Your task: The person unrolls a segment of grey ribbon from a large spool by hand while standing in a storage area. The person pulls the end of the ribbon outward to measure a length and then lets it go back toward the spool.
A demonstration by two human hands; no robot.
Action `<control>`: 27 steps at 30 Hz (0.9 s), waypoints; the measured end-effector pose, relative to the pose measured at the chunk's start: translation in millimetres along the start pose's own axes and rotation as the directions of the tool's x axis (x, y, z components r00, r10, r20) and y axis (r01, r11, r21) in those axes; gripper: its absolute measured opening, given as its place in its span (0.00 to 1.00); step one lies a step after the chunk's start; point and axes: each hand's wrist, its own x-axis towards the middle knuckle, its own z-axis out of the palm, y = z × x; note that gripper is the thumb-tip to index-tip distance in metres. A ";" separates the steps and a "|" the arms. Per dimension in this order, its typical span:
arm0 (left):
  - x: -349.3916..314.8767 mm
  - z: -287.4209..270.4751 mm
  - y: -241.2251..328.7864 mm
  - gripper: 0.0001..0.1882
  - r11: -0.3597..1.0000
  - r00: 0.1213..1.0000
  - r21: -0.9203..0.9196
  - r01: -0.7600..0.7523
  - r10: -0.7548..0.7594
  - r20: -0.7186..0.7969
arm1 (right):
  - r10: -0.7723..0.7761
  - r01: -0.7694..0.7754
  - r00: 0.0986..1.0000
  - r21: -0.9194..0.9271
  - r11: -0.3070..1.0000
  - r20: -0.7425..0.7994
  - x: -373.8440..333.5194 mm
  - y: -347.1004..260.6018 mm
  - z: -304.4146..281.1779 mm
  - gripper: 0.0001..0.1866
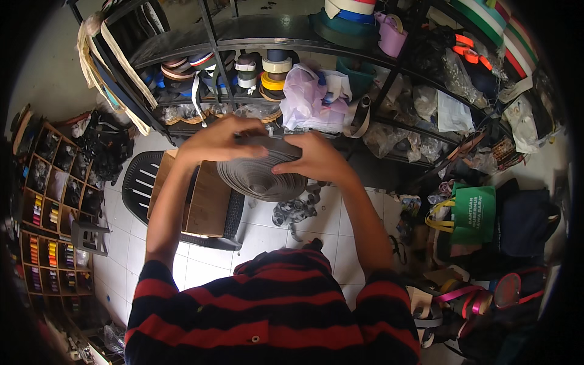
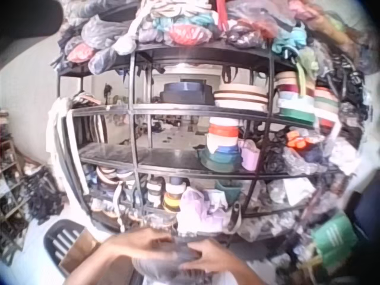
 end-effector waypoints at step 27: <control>30.5 1.7 3.8 0.16 0.985 0.989 0.110 -0.136 0.141 -0.044 | 0.101 -0.102 0.995 0.073 0.992 0.015 9.1 -4.4 -12.4 0.22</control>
